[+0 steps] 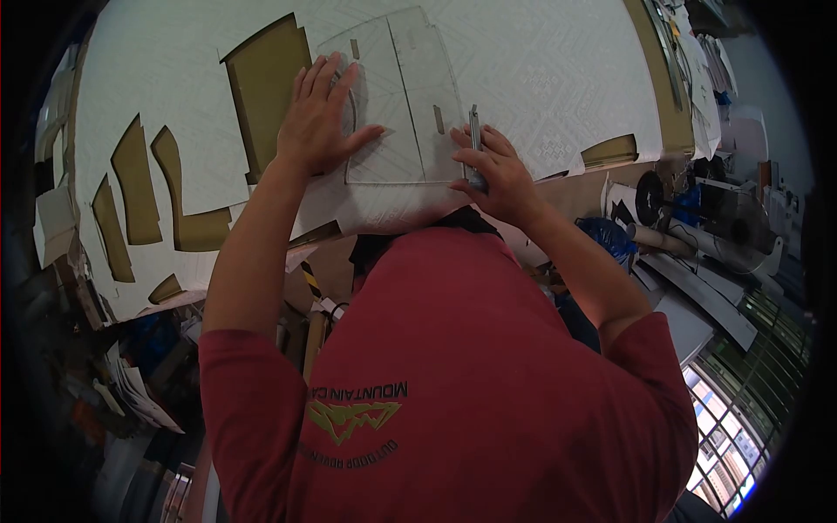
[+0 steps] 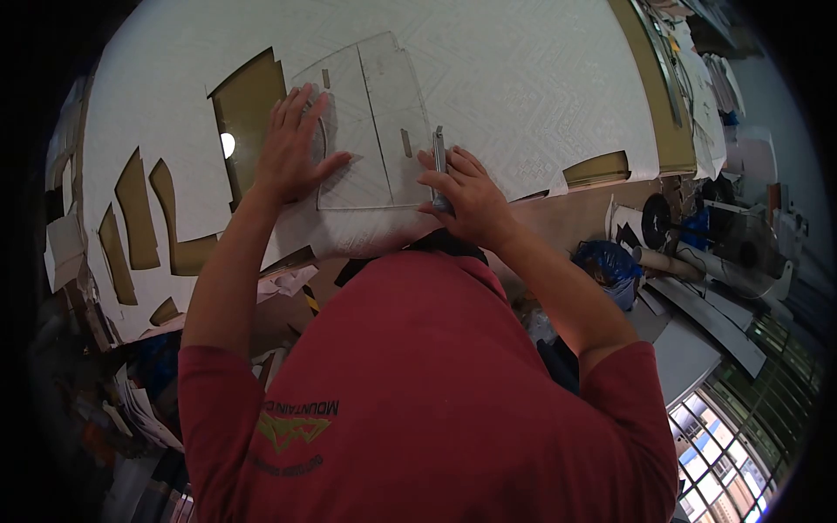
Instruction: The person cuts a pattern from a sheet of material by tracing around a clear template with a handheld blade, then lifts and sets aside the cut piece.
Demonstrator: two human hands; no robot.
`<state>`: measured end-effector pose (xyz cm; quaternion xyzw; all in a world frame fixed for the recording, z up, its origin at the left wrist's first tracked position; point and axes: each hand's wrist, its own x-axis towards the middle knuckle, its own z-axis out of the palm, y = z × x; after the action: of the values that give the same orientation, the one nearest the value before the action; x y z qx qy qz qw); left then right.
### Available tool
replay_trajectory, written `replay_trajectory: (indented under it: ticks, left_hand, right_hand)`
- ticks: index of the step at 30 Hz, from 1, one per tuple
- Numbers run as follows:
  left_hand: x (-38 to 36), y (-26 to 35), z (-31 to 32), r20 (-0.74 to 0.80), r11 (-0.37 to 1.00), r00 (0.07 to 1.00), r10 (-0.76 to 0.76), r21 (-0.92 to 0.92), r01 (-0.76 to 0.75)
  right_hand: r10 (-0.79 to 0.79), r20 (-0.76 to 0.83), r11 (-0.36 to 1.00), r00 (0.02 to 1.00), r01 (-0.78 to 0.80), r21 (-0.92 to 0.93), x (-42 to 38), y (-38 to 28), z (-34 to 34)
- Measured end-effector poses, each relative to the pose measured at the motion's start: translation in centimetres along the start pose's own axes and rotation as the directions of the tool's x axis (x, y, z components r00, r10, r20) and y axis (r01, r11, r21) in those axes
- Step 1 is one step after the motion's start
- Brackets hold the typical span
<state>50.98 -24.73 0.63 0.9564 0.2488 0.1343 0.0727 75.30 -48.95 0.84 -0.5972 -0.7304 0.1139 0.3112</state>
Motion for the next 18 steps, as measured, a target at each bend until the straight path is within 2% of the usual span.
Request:
replay_trajectory:
  ticks: [10, 18]
  left_hand:
    - [0.18, 0.30, -0.56, 0.028, 1.000, 1.000, -0.011, -0.019, 0.011]
    - [0.13, 0.29, -0.61, 0.027, 1.000, 1.000, -0.013, -0.023, 0.013]
  right_hand:
    - [0.025, 0.044, 1.000, 0.999, -0.026, 0.013, 0.09, -0.30, -0.50]
    - [0.011, 0.006, 1.000, 1.000, -0.011, 0.012, 0.23, -0.20, -0.34]
